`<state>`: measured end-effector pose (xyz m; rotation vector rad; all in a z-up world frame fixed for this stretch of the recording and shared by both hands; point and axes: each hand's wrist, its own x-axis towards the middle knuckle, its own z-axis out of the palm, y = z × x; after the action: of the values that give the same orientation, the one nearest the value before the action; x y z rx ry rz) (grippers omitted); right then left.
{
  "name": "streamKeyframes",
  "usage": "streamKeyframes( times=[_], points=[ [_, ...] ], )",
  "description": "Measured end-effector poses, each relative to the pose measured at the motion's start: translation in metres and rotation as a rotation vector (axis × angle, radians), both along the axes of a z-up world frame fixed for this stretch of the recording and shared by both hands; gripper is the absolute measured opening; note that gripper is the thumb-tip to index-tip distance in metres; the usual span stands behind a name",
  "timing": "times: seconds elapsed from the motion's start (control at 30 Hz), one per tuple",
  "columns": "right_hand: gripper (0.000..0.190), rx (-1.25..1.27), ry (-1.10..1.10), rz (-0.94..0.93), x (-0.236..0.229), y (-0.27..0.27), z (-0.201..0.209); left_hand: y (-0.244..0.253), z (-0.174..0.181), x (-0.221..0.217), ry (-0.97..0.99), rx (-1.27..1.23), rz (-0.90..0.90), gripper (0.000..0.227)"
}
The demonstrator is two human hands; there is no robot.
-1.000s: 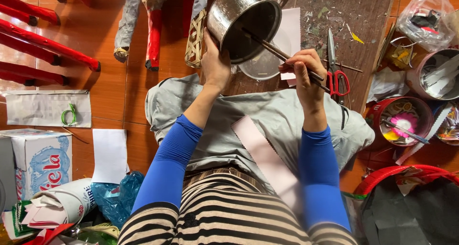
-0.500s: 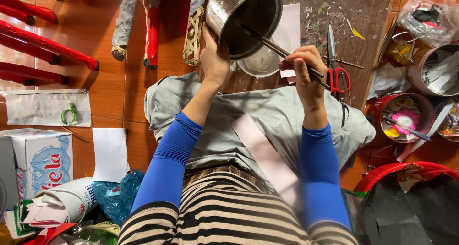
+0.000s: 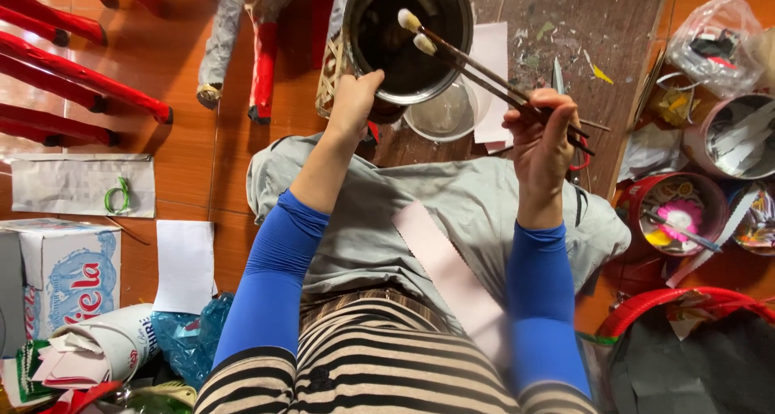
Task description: Applying paper strips and red tape to a bamboo frame to construct a paper animal figurine.
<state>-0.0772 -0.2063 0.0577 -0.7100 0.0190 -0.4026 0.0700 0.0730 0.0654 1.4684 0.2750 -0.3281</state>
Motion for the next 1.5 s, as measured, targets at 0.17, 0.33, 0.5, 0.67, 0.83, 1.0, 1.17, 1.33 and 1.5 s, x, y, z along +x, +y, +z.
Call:
streamKeyframes(
  times=[0.17, 0.33, 0.5, 0.67, 0.83, 1.0, 1.17, 1.33, 1.5],
  points=[
    [0.041, 0.076, -0.020, -0.007, 0.003, -0.008, -0.016, 0.009, 0.009, 0.011, 0.114, -0.177, 0.033, 0.035],
    [0.041, 0.024, -0.018, 0.002, 0.001, -0.004, -0.009, 0.013, 0.024, 0.001, 0.243, -0.299, 0.009, 0.036],
    [0.044, -0.267, -0.043, 0.082, 0.002, 0.007, 0.018, -0.006, 0.028, -0.009, 0.291, -0.255, -0.106, 0.040],
    [0.046, -0.201, 0.100, 0.037, 0.001, -0.001, 0.028, -0.058, 0.019, -0.015, 0.341, -0.202, -0.223, 0.043],
    [0.051, -0.254, 0.185, -0.204, -0.010, -0.035, 0.036, -0.132, -0.020, 0.006, 0.398, -0.217, -0.337, 0.046],
    [0.059, -0.055, 0.257, -0.470, -0.013, -0.069, 0.020, -0.212, -0.082, 0.027, 0.561, -0.332, -0.374, 0.050],
    [0.056, 0.045, 0.300, -0.617, -0.009, -0.087, 0.009, -0.293, -0.185, 0.034, 0.635, -0.418, -0.305, 0.048],
    [0.049, 0.198, 0.270, -0.717, -0.003, -0.115, -0.025, -0.361, -0.219, 0.028, 0.647, -0.596, -0.269, 0.048],
    [0.043, 0.288, 0.236, -0.684, -0.002, -0.126, -0.048, -0.396, -0.243, 0.015, 0.597, -0.679, -0.253, 0.053]
  ],
)
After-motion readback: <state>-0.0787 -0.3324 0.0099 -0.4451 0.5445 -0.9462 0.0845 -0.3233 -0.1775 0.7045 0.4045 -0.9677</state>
